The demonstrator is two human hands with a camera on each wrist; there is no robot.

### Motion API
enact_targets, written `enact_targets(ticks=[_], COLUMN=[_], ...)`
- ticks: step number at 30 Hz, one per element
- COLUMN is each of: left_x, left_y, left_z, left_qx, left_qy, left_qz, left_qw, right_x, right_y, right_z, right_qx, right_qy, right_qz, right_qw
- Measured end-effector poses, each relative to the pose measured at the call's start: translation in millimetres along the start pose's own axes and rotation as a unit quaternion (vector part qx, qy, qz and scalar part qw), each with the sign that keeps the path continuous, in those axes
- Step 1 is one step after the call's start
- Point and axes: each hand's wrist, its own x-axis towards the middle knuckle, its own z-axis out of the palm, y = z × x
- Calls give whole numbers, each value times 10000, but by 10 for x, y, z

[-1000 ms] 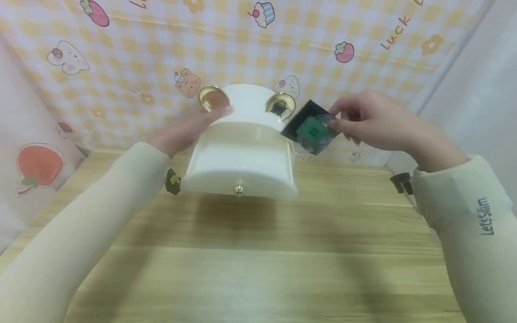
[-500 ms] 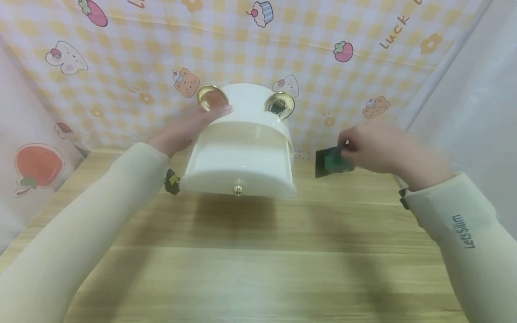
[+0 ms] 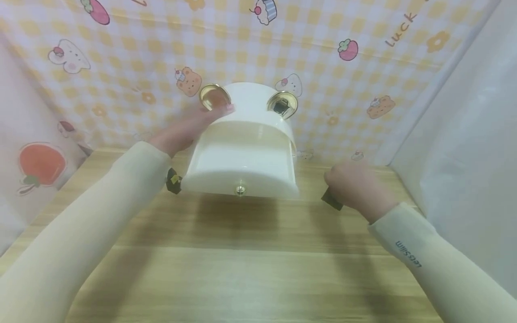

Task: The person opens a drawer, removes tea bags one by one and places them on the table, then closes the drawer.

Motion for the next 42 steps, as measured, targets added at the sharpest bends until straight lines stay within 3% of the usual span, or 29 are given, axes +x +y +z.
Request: enact_targets(ticks=[3,9,12,16,19,26,36,42], left_x=[-6,-3,-6,-24,-14,37,-31,-8], left_y=[12,13,22,22,14,32,17,15], left_z=[-12,-8,2,-1,4,19,3,2], left_qx=[309,168,367,725,544,530,84,548], left_qy=[23,6,57,127,84,395,-13,157], left_qz=[9,45,99,-25,-55,179,147,138], left_qw=[9995,9998,9993,9973,9985,9977,9999,9983], right_x=[12,13,13,26,25,50,93,122], right_y=[-72,-240,-330,-412,-431,-427,-398,-394], right_z=[165,446,559,701,781,864,938,958], right_qx=[-78,-427,-533,-341,-200,-90,-153,117], right_qy=[126,165,115,43,21,307,272,732], right_qz=[-217,-577,-706,-784,-735,-631,-471,-499], right_qw=[9997,9973,9960,9963,9971,9975,9984,9960])
